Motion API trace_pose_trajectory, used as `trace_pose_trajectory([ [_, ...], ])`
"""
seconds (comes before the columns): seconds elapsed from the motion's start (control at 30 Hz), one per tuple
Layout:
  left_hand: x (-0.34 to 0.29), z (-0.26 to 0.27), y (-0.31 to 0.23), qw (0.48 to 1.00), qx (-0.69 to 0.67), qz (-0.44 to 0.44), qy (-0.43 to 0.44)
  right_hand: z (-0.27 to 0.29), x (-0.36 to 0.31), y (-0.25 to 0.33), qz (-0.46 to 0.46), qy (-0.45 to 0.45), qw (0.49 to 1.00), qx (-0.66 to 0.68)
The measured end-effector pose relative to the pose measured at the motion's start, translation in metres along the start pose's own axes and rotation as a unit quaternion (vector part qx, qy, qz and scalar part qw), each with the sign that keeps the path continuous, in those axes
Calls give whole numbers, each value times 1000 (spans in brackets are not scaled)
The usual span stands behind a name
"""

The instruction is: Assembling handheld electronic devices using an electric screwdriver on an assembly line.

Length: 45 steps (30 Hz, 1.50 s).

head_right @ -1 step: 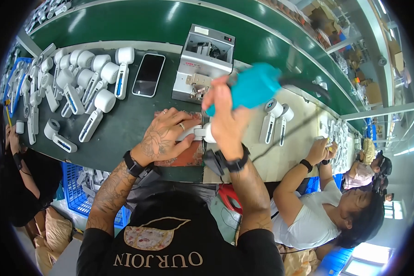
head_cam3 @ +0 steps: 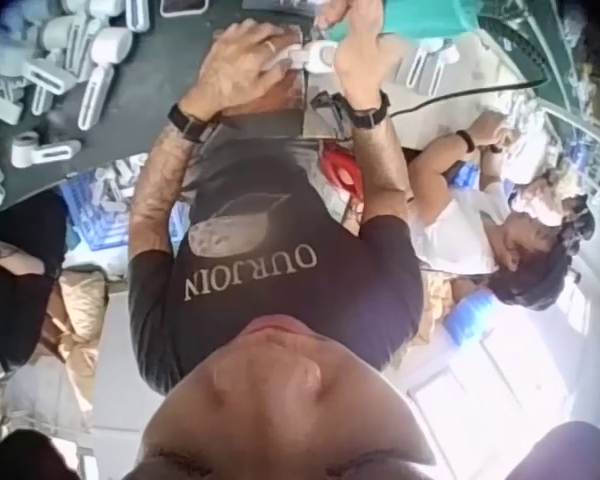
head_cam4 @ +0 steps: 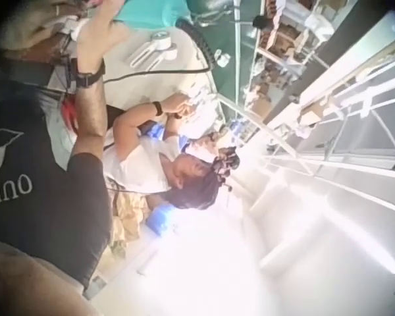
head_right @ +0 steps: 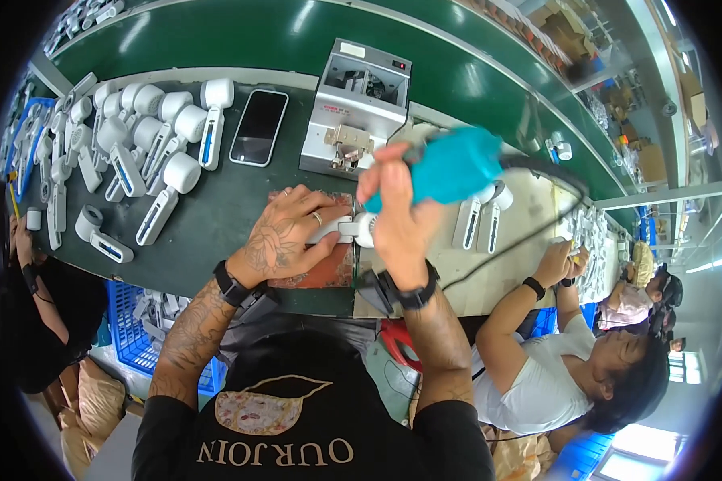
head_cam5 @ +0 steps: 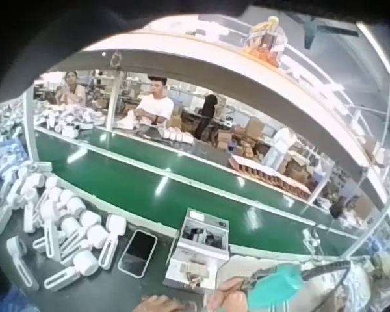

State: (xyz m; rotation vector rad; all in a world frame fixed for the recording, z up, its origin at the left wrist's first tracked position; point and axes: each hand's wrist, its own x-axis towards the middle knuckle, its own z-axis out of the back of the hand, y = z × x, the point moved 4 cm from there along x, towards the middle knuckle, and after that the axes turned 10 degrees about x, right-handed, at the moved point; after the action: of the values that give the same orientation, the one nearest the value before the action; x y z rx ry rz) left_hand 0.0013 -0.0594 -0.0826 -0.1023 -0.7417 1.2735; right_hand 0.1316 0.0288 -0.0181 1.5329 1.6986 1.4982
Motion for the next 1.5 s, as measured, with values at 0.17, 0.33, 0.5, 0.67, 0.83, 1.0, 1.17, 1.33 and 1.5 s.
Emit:
trace_pose_trajectory([
  [0.17,3,2,0,1000,-9,-1,27,12,-31,9,-5,19,999,-30],
  [0.33,1,1,-3,999,-16,9,41,13,-38,3,-28,11,999,-33],
  [0.5,1,-1,-4,999,-21,10,41,17,-43,-5,-22,-4,999,-41],
  [0.67,7,-1,-4,998,-20,1,62,18,-44,-11,-11,37,998,-55],
  [0.83,4,5,-1,996,14,10,83,15,-46,-19,-24,25,998,-49],
  [1.0,-8,-4,0,999,28,-40,4,33,-49,-29,-45,-59,997,-11],
  [1.17,-38,7,-41,987,108,-105,-64,32,-50,30,-9,-108,966,236],
  [1.33,-71,97,-3,975,108,156,-119,49,-65,79,137,-80,978,132],
  [1.5,-183,210,99,789,173,392,-441,79,-91,60,88,-150,983,61],
])
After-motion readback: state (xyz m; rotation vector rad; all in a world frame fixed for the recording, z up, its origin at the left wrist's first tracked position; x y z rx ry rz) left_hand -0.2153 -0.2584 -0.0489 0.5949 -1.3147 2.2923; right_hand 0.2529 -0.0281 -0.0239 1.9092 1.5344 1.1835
